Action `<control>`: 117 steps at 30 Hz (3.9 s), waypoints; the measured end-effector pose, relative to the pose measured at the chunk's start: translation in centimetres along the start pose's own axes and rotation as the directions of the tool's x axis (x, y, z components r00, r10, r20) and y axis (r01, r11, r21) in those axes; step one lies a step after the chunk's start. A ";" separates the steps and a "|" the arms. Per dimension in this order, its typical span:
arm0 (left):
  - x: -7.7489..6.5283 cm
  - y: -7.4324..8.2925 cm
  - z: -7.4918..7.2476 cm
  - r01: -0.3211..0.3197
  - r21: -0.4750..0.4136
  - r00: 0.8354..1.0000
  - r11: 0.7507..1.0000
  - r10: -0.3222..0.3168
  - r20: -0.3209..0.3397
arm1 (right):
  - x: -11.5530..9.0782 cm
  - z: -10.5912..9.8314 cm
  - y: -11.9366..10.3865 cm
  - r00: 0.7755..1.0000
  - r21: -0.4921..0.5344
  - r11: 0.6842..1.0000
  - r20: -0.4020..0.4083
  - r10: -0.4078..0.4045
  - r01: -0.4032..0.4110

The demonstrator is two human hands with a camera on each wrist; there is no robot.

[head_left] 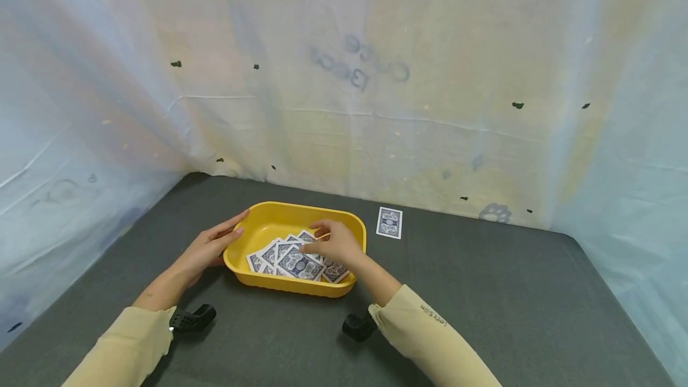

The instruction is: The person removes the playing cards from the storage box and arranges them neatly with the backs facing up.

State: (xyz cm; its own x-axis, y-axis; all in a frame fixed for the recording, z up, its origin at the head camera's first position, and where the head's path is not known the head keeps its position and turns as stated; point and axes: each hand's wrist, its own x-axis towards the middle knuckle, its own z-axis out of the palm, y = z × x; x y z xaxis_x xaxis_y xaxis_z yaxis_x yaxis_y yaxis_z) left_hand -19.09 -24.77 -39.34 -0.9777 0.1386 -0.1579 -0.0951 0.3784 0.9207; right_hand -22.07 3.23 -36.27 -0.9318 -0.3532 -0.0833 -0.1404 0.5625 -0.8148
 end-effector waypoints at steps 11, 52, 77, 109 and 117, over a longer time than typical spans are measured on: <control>0.0 0.0 0.0 0.004 -0.004 1.000 1.000 -0.004 0.001 | 0.1 1.4 -0.3 0.996 -0.168 0.986 0.077 0.037 -0.023; 0.1 -0.2 0.1 0.004 -0.011 1.000 1.000 -0.004 -0.001 | -1.3 0.0 0.2 0.998 -0.161 0.987 0.063 -0.020 0.030; 0.2 -0.1 0.1 0.019 0.009 1.000 1.000 -0.019 0.003 | -2.9 -3.6 1.5 0.977 0.153 0.966 0.001 -0.213 0.210; 0.3 -0.1 0.1 0.022 0.006 1.000 1.000 -0.022 0.012 | -4.3 -6.4 5.6 0.965 0.361 0.897 -0.157 -0.210 0.254; 0.2 -0.2 0.0 0.018 0.002 1.000 1.000 -0.018 0.018 | -4.0 -7.3 6.7 0.967 0.363 0.908 -0.219 -0.132 0.207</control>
State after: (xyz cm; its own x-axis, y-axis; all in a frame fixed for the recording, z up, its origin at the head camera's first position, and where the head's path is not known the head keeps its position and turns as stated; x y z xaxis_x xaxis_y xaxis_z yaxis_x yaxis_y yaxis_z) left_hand -19.27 -24.81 -39.56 -0.9724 0.1479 -0.1806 -0.1121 0.3824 0.9171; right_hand -21.73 13.89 -37.20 -0.9555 -0.2519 0.1532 -0.1987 0.1661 -0.9659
